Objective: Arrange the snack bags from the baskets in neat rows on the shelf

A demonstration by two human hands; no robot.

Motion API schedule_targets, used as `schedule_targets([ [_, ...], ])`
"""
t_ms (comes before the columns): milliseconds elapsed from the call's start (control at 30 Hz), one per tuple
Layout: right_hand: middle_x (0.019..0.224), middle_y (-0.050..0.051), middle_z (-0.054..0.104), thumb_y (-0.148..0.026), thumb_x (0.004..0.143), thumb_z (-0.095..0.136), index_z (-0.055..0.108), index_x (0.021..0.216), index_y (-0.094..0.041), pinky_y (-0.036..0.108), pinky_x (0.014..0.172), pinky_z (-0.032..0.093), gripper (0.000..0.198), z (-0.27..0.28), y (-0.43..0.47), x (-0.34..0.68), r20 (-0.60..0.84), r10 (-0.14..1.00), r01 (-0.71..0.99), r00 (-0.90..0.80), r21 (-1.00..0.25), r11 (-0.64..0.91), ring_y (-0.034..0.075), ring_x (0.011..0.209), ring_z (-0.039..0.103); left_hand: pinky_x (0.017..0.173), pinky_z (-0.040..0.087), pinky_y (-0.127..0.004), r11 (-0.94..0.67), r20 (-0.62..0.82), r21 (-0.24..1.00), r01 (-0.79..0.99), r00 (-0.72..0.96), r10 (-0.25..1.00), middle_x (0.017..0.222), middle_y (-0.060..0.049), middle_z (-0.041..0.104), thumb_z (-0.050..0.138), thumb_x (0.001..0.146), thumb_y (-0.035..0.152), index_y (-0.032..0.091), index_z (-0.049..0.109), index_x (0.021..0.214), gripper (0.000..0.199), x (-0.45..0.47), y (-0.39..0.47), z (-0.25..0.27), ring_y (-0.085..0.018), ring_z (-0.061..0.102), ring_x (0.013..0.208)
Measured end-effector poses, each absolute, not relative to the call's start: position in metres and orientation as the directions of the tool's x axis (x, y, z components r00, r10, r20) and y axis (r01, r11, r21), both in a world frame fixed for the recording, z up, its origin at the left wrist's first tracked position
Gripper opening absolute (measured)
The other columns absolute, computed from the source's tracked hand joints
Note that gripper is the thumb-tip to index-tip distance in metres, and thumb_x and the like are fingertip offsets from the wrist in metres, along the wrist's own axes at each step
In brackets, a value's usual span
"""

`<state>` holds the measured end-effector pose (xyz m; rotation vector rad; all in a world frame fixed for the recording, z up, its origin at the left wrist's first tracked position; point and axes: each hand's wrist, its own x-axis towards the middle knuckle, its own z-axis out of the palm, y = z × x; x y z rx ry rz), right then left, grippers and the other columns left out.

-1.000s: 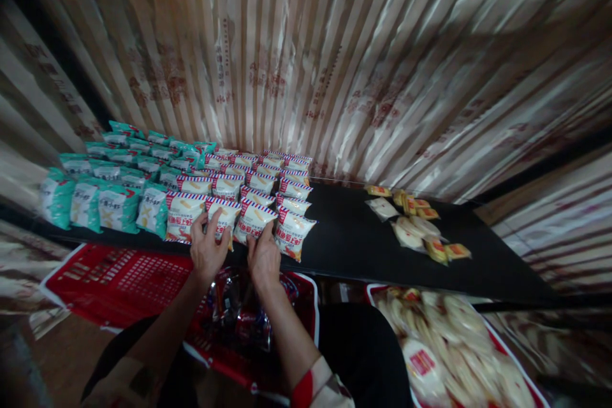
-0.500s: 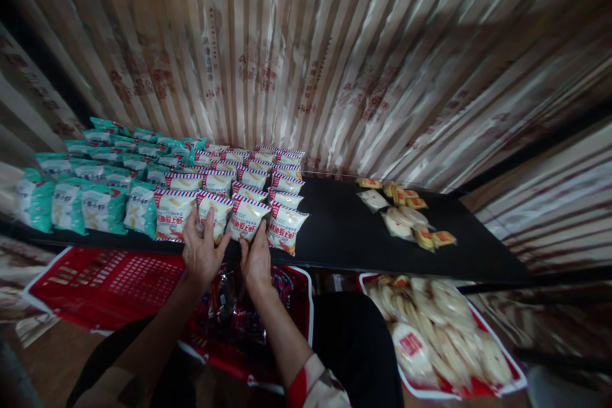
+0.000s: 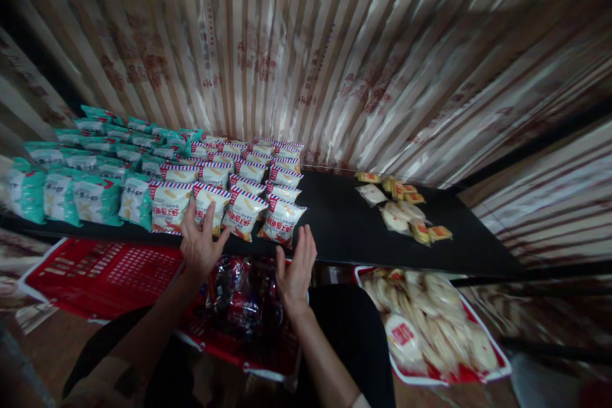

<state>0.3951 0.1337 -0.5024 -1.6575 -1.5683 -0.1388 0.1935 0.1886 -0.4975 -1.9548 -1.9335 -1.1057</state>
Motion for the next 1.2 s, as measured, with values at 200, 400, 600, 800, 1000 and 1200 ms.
schedule_targets([
  [200, 0.142, 0.019, 0.035, -0.049, 0.085, 0.049, 0.012, 0.146, -0.018, 0.049, 0.097, 0.042, 0.078, -0.511, 0.156, 0.409, 0.414, 0.857, 0.753, 0.307, -0.656, 0.047, 0.03, 0.128, 0.038, 0.097, 0.04, -0.048, -0.143, 0.636, 0.297, 0.944, -0.084, 0.767, 0.141, -0.022, 0.034, 0.057, 0.078, 0.054, 0.015, 0.044, 0.134, 0.069, 0.198, 0.184, -0.494, -0.038, 0.039, 0.125],
  [400, 0.147, 0.016, 0.029, -0.045, 0.089, 0.045, 0.013, 0.147, -0.02, 0.052, 0.105, 0.032, 0.07, -0.514, 0.173, 0.39, 0.455, 0.867, 0.779, 0.203, -0.612, 0.139, 0.029, 0.137, 0.024, 0.105, 0.025, -0.057, -0.18, 0.656, 0.296, 0.938, -0.063, 0.752, 0.149, -0.017, 0.024, 0.059, 0.077, 0.052, 0.022, 0.045, 0.134, 0.065, 0.204, 0.191, -0.502, -0.04, 0.02, 0.136],
  [600, 0.155, 0.011, 0.006, -0.038, 0.091, 0.044, 0.012, 0.147, -0.027, 0.053, 0.105, 0.031, 0.065, -0.513, 0.182, 0.396, 0.514, 0.847, 0.834, 0.136, -0.521, 0.182, 0.031, 0.14, 0.015, 0.107, 0.014, -0.063, -0.227, 0.638, 0.337, 0.914, -0.043, 0.769, 0.155, -0.011, -0.008, 0.061, 0.079, 0.042, 0.021, 0.042, 0.136, 0.064, 0.213, 0.196, -0.511, -0.043, 0.0, 0.139],
  [800, 0.155, 0.008, -0.01, -0.036, 0.089, 0.049, 0.005, 0.147, -0.029, 0.061, 0.105, 0.026, 0.073, -0.505, 0.186, 0.395, 0.611, 0.791, 0.912, -0.018, -0.314, 0.263, 0.036, 0.14, -0.002, 0.105, 0.011, -0.066, -0.248, 0.635, 0.342, 0.906, -0.029, 0.772, 0.154, -0.009, -0.015, 0.062, 0.078, 0.041, 0.024, 0.043, 0.136, 0.063, 0.217, 0.199, -0.517, -0.045, -0.004, 0.138],
  [1000, 0.155, 0.009, -0.01, -0.034, 0.091, 0.046, 0.004, 0.147, -0.027, 0.061, 0.104, 0.029, 0.071, -0.515, 0.203, 0.391, 0.599, 0.792, 0.911, -0.116, -0.253, 0.324, 0.036, 0.14, -0.004, 0.106, 0.01, -0.066, -0.233, 0.654, 0.34, 0.911, -0.051, 0.755, 0.155, -0.008, -0.01, 0.059, 0.081, 0.04, 0.026, 0.042, 0.136, 0.06, 0.225, 0.206, -0.527, -0.043, -0.003, 0.139],
  [1200, 0.155, 0.009, -0.007, -0.034, 0.091, 0.046, 0.006, 0.147, -0.027, 0.061, 0.103, 0.03, 0.069, -0.514, 0.205, 0.391, 0.624, 0.774, 0.91, -0.11, -0.25, 0.33, 0.035, 0.141, -0.002, 0.105, 0.009, -0.068, -0.227, 0.642, 0.346, 0.911, -0.053, 0.765, 0.154, -0.009, -0.01, 0.057, 0.082, 0.039, 0.025, 0.037, 0.138, 0.061, 0.227, 0.207, -0.527, -0.042, -0.005, 0.139],
])
